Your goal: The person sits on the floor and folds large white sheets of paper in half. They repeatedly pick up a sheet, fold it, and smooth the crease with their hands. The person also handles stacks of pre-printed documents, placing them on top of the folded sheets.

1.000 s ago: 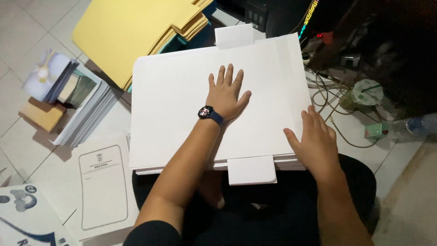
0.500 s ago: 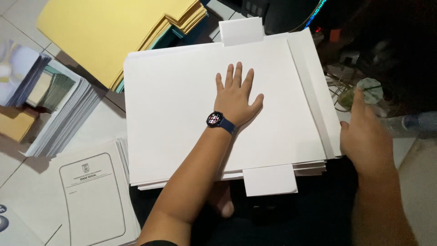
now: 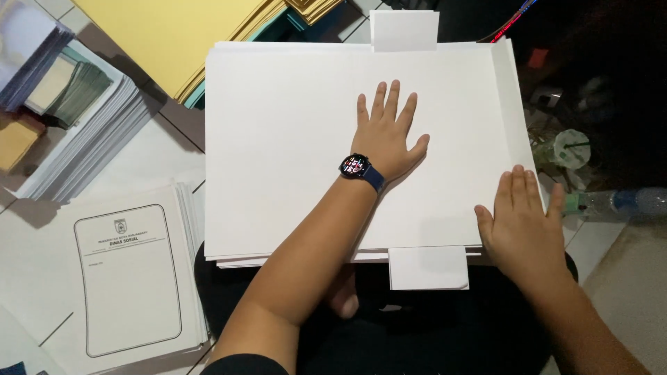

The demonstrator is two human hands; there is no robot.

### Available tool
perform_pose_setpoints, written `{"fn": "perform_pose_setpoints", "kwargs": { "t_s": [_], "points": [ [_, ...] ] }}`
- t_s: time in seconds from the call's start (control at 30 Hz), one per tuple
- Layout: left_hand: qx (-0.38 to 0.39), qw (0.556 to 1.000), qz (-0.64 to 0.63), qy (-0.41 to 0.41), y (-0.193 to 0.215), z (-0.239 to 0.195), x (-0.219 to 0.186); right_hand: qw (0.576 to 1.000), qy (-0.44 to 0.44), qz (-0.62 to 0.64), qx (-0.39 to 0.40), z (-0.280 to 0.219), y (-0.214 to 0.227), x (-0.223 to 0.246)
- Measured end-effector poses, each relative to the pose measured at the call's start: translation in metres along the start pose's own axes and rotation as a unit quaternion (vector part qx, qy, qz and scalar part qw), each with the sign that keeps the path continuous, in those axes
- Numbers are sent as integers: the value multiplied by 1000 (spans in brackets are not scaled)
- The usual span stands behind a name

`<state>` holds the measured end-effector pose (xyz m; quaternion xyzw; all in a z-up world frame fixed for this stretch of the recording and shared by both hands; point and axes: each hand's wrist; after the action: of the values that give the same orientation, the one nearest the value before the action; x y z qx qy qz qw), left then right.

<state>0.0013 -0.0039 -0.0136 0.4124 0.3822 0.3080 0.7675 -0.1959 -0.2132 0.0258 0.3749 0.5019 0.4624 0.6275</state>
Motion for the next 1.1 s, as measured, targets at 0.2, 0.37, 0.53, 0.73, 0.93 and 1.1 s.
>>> {"fn": "perform_pose_setpoints", "kwargs": {
  "t_s": [0.2,0.37,0.53,0.73,0.93,1.1],
  "points": [
    [20,1000,1,6,4,1,-1,958,-92,184,201,53,10,-6],
    [23,999,-5,34,11,1,-3,968,-40,199,147,129,-21,-13],
    [18,998,9,55,10,3,-3,973,21,220,63,208,-55,-10],
    [8,998,25,58,7,3,-3,965,40,257,-40,208,-65,-8],
    [-6,997,25,67,5,2,-5,969,-4,219,115,112,-17,3],
    [-29,997,31,62,-3,1,-2,934,-129,309,122,33,16,8]
  ]
}}
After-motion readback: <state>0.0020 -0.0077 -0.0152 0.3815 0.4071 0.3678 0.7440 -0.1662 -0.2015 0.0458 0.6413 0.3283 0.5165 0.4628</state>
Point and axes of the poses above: each hand's wrist, its own z-axis towards the middle knuckle, its own y-axis out of the back of the hand, x = y × z, and after that the axes turned 14 degrees about -x, right-handed
